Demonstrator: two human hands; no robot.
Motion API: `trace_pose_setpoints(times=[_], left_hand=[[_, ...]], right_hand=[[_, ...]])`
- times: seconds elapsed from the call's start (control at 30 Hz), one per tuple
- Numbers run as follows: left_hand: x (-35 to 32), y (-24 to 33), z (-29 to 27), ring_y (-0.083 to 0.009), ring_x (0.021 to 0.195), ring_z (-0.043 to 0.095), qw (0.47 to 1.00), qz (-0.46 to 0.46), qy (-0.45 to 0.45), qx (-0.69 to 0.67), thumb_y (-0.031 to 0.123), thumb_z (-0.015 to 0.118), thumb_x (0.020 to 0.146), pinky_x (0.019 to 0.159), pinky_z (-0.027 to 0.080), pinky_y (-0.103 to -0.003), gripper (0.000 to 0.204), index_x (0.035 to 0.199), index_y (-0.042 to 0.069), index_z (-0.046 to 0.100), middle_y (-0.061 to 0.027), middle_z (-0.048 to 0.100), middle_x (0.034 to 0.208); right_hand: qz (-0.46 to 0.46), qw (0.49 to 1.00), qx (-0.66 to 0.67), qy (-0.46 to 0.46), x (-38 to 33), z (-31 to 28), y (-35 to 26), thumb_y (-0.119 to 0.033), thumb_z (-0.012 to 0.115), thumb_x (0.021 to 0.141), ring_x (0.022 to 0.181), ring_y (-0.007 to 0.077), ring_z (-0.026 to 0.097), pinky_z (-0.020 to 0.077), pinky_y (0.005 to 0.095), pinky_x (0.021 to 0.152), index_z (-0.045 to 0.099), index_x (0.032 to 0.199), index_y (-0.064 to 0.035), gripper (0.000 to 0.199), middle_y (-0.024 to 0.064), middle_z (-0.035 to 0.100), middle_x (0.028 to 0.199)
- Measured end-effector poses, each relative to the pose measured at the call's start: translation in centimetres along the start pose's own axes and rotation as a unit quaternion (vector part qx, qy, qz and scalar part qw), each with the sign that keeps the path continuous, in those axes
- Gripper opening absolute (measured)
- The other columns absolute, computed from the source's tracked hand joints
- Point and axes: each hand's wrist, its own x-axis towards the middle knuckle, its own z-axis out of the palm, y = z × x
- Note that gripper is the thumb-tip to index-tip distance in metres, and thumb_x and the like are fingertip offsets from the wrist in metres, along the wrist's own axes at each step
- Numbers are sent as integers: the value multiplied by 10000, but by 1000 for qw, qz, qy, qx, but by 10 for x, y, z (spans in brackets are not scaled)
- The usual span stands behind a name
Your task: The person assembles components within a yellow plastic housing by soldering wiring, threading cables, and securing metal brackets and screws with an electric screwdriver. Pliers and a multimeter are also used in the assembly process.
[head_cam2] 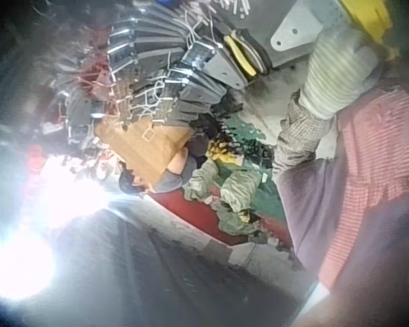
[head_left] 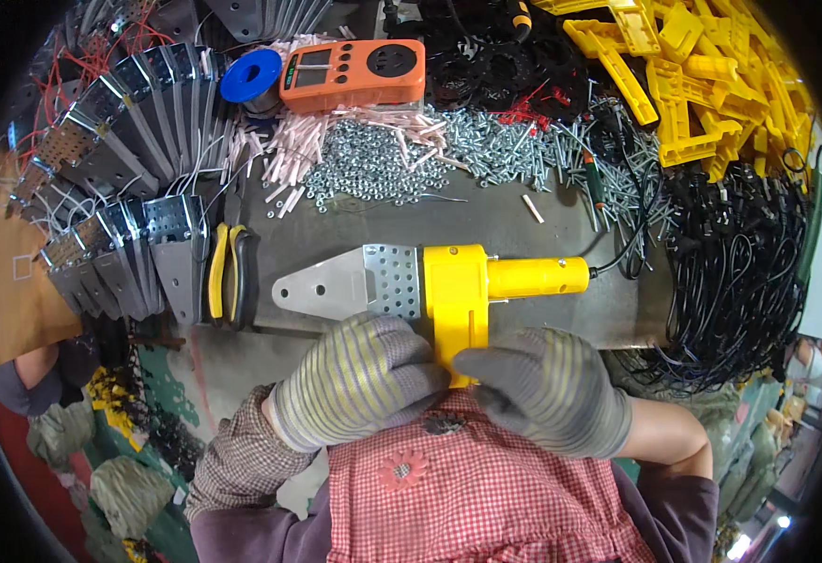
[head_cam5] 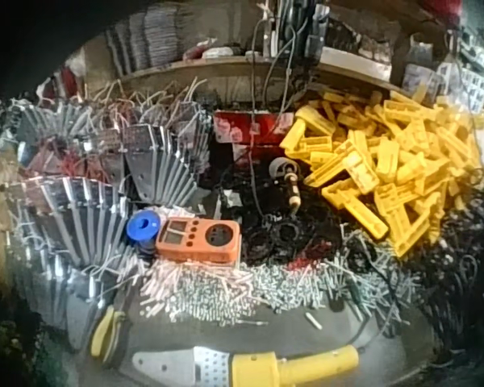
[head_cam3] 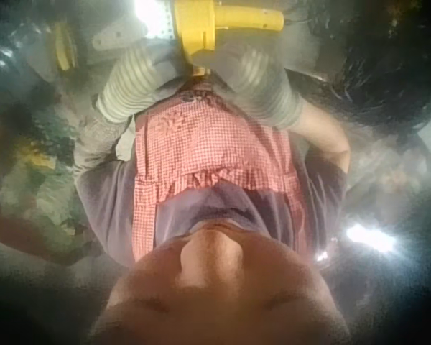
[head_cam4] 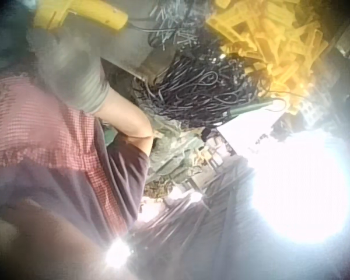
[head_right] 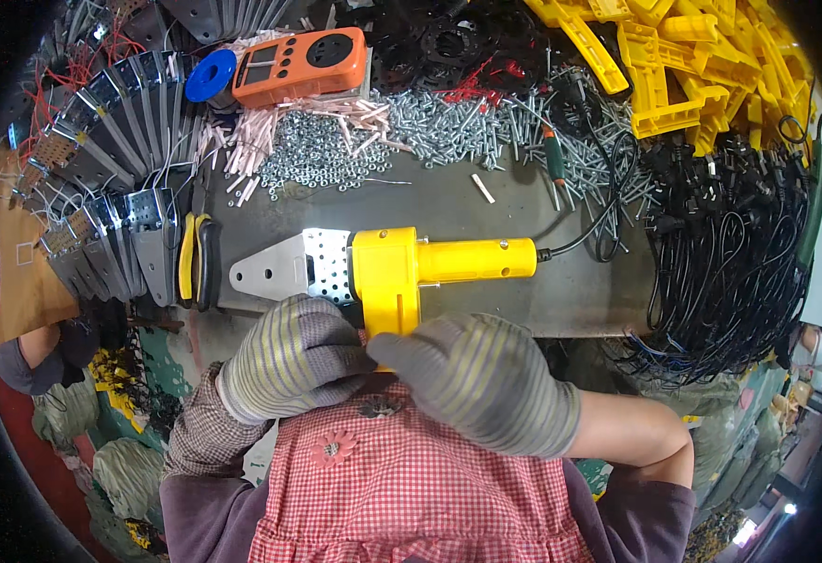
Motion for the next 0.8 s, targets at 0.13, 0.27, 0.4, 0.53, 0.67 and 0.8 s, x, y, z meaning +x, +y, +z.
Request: trace_pose_setpoints(times=[0.13,0.27,0.4,0.53,0.67,0.8], left_hand=[[-3,0,1,-249,934,674,999,9,-37,18,242,867,768,816,547,-421,274,1024,159,812,-24,675,1024],[1,3,0,-276,957,687,999,21,-28,4,217,812,776,798,578,-415,257,1010,123,762,-45,674,979],[2,1,4,-267,947,680,999,36,-5,9,223,819,773,797,572,-420,270,1020,128,767,-35,670,983],[3,2,2,-236,904,667,999,37,-10,13,228,842,756,782,552,-424,307,1042,134,778,-21,660,979],[1,7,-1,-244,873,689,999,34,-11,22,230,924,675,728,544,-397,391,1035,129,808,-33,684,986],[18,11,-1,-231,822,665,998,47,27,21,200,880,706,727,529,-397,379,1056,106,770,-6,650,920]], right_hand=[[88,978,191,-8,-10,-9,8,-147,797,860,741,251,716,577,403,631,684,1290,-141,445,63,702,911],[71,982,171,-38,-8,-12,7,-157,828,852,768,273,729,589,405,668,671,1299,-131,474,72,718,945],[76,991,92,-60,2,-13,-3,-191,853,834,829,295,739,600,411,707,678,1282,-110,487,83,719,956],[27,998,58,7,7,-16,24,-193,863,817,892,309,737,604,429,770,684,1264,-104,490,91,716,1011],[97,989,-76,86,61,-64,107,-93,799,844,896,368,735,589,415,784,691,1061,-7,257,166,740,972],[49,958,-282,-18,75,-49,147,-132,753,870,920,373,725,585,460,809,672,1107,-64,260,152,711,925]])
